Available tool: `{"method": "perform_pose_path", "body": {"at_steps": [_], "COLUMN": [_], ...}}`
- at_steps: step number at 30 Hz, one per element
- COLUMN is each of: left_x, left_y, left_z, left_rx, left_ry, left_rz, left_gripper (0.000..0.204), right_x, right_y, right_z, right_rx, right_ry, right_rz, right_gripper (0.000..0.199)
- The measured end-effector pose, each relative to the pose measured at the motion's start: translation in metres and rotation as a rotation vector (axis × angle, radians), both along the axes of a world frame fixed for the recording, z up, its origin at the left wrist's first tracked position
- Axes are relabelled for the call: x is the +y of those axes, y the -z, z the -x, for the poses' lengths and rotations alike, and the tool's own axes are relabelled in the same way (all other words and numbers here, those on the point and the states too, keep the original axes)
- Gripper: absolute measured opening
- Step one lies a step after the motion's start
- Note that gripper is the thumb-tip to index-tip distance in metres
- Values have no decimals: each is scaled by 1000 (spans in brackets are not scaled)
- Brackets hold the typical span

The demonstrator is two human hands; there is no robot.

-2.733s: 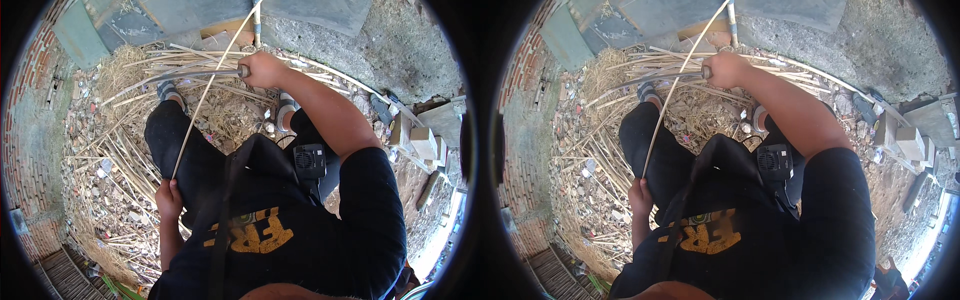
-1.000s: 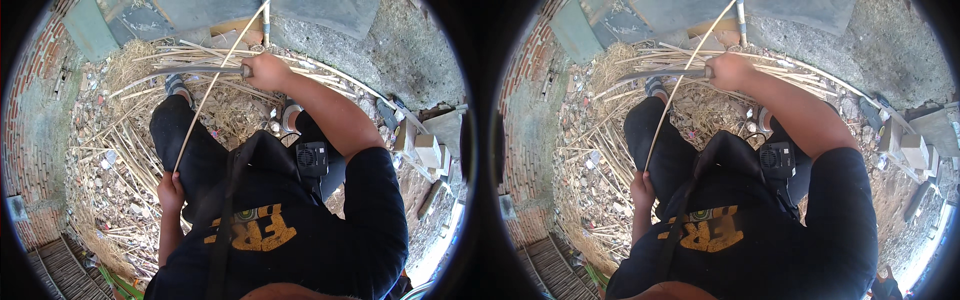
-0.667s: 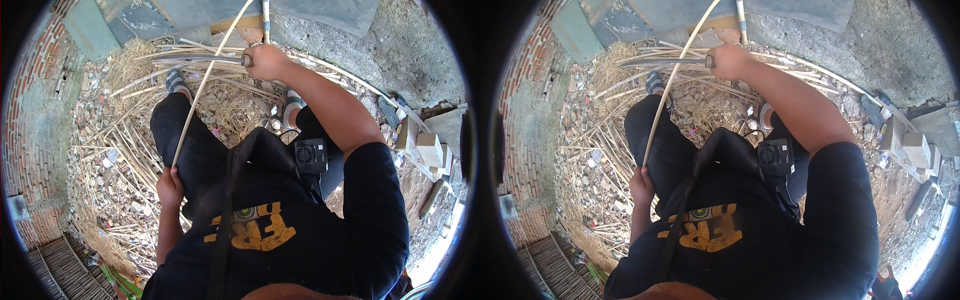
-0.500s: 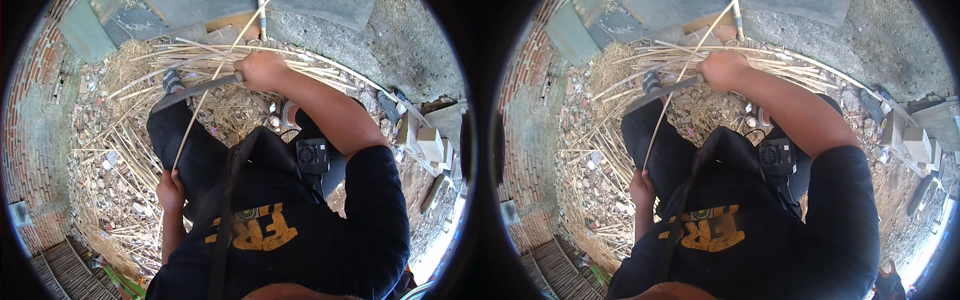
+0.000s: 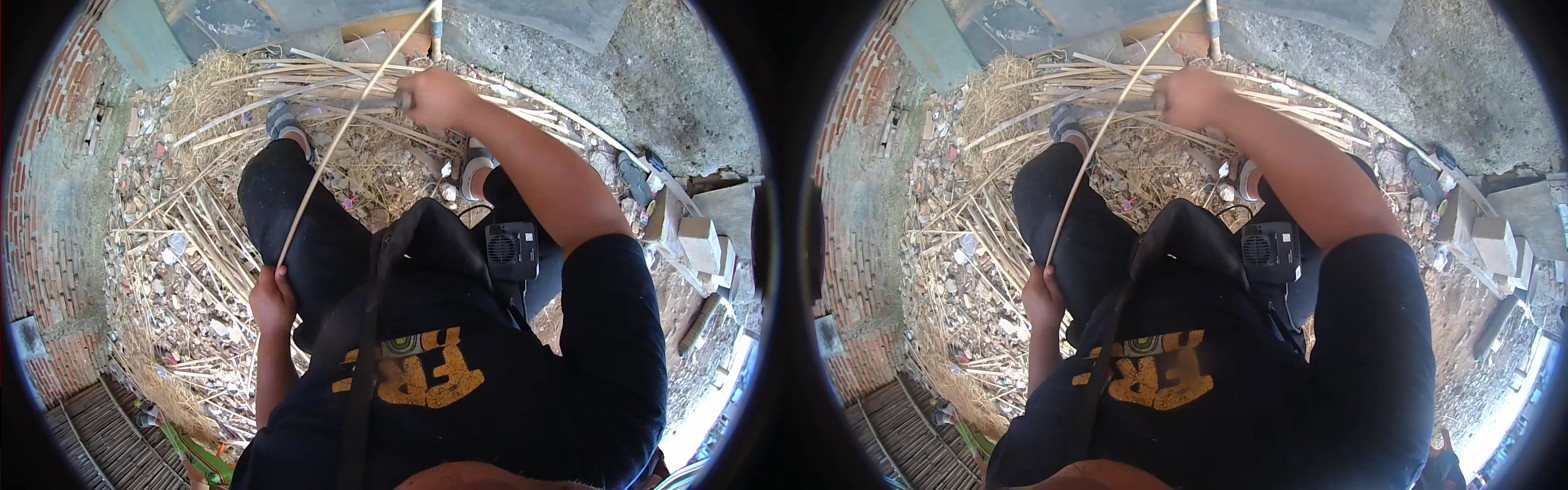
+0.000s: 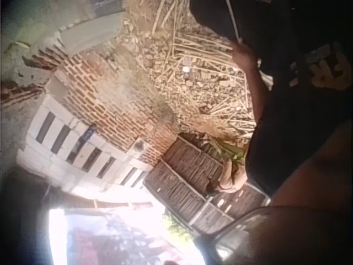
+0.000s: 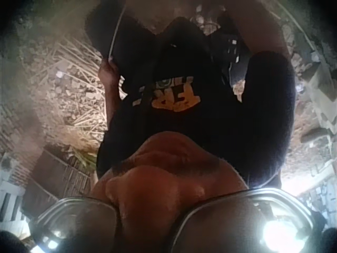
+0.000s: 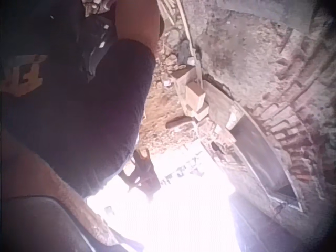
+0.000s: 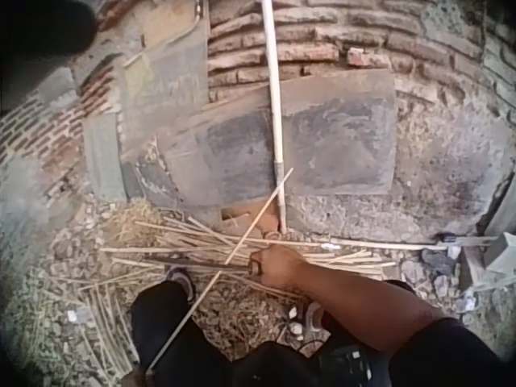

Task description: The person shaves thin strips of bamboo using a knife, holding the strip with one hand and drawing the blade along its length to smooth it while sitting on the ground.

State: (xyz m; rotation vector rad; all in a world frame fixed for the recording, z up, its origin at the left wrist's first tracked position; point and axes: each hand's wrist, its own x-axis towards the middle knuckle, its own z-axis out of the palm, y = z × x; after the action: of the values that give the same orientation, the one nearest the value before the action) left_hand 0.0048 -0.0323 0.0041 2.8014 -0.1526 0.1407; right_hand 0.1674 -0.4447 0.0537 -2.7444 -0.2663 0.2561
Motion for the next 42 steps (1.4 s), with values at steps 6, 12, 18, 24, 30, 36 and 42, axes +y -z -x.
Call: {"method": "perform_pose_path", "body": {"at_steps": [6,12,18,24,30,36,42], "left_x": [0,2,2,8,9,4,2], "left_y": [-21,-17,-11,-1,0,-1,-9], "left_z": [-4,-5,-8,-1,-6,-9,-6], "left_rx": [79,124,100,70,73,24,11], "left_ry": [21,50,57,37,38,47,38], "left_rz": [-56,47,140,89,79,-8,1], "left_gripper": [32,33,34,35,35,32,32], "right_x": [-33,9,-5,-1,4,-4,-11], "right_y": [22,21,28,12,14,14,16], "right_z": [-19,10,-4,-1,-10,-7,-14], "right_rx": [-8,-173,-85,-118,-128,-26,-142], "right_ry": [75,-61,137,21,62,48,-1], "right_rz": [76,6,-170,-34,-103,-10,-111], "right_gripper": [32,21,25,26,22,21,20]}}
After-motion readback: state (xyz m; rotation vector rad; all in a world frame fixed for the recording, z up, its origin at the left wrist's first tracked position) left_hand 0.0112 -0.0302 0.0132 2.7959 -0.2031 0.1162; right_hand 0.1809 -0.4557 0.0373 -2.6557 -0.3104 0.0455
